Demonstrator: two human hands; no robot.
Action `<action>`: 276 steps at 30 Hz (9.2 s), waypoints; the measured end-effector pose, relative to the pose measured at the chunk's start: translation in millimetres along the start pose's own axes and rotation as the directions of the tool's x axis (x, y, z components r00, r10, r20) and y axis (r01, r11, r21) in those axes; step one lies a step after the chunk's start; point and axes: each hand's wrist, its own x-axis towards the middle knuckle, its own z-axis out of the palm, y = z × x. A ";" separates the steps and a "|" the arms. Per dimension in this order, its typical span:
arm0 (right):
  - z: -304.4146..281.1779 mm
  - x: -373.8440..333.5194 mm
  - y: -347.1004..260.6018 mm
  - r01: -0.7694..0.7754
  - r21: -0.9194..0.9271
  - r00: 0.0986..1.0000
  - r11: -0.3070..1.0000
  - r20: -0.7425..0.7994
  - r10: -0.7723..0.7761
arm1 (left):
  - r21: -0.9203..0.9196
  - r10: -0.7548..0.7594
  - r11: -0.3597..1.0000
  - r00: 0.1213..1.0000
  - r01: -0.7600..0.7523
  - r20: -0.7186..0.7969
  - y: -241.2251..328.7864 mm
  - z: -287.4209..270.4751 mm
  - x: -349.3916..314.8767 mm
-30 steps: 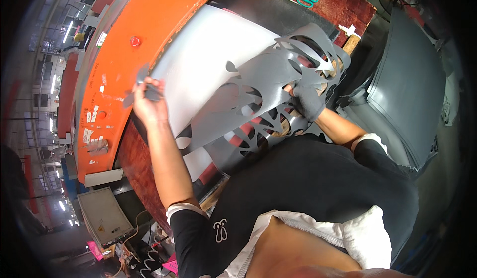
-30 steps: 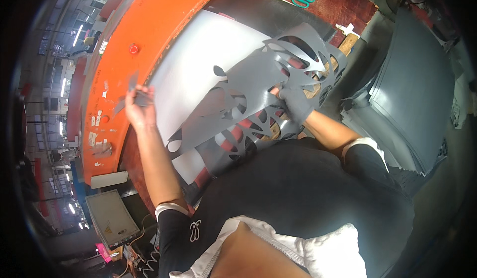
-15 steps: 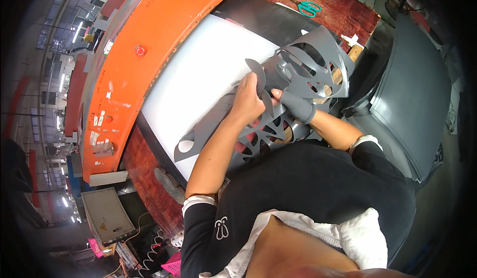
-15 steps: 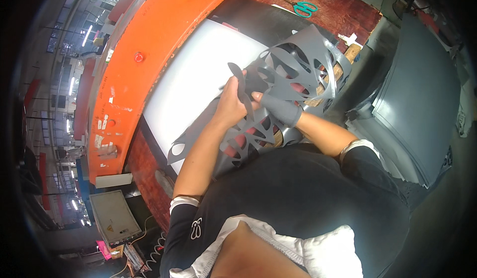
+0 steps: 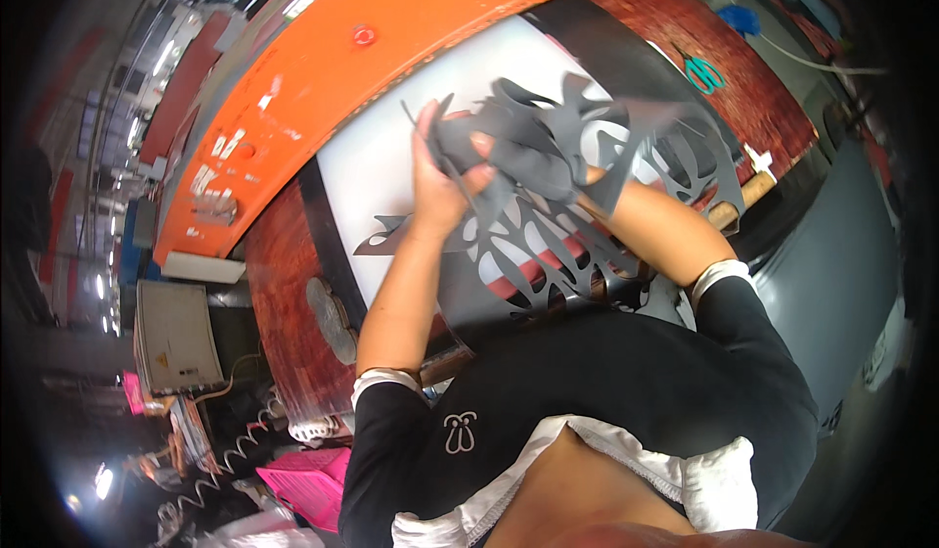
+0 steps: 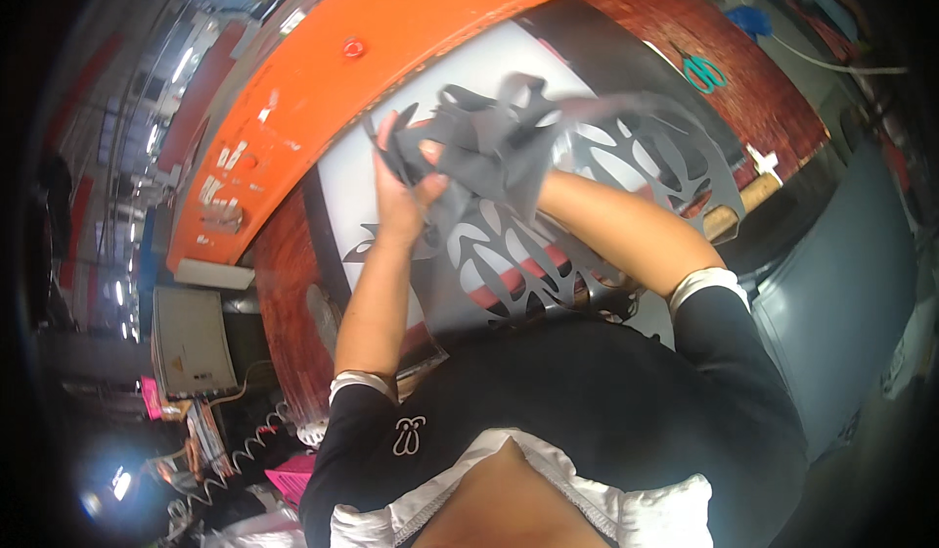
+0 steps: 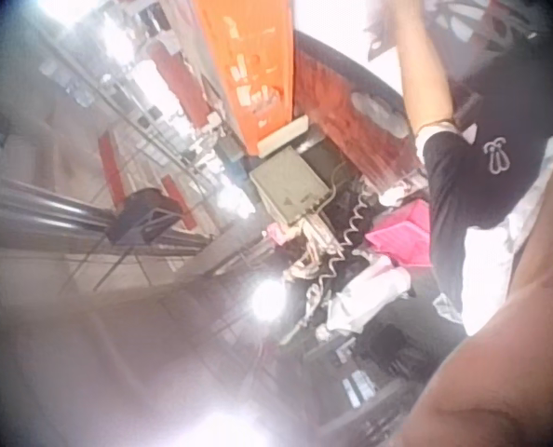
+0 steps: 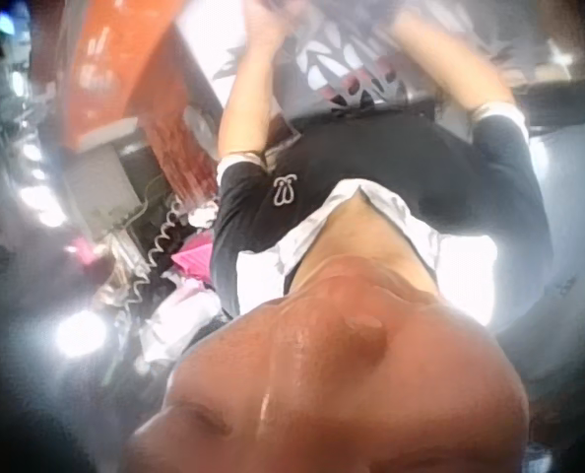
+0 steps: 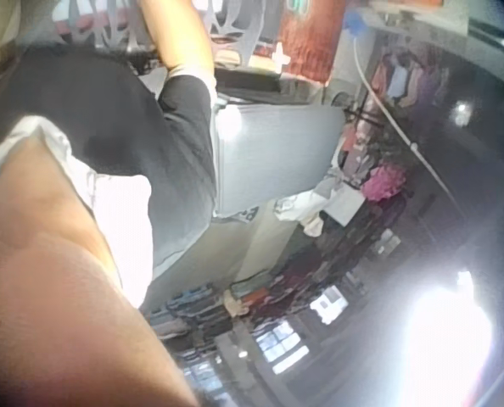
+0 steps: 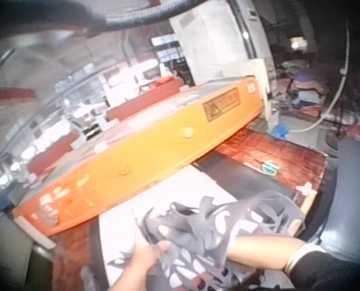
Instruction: The person collects cut vinyl pieces from a pink basket and places them into a plastic bag. They then use a squeegee to press a large patterned vinyl sheet onto a backing and peel away the negative material, leaving the design on the backing. The finished sheet is stacked with others.
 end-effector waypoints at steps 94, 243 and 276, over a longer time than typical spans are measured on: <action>-23.2 -97.5 136.6 -0.187 -0.322 0.965 0.928 -0.237 0.112 | 0.175 -0.303 0.901 0.864 0.397 -0.403 179.2 -150.4 -11.4; -31.9 -119.2 92.8 -0.350 0.744 0.704 0.570 -0.192 0.683 | 0.536 -0.147 0.694 0.823 0.481 -0.549 -98.7 -182.9 -11.5; -42.7 -131.9 108.3 -0.452 0.568 0.590 0.688 -0.388 0.708 | 0.725 -0.622 0.647 0.711 0.234 0.326 -49.2 -5.5 -44.1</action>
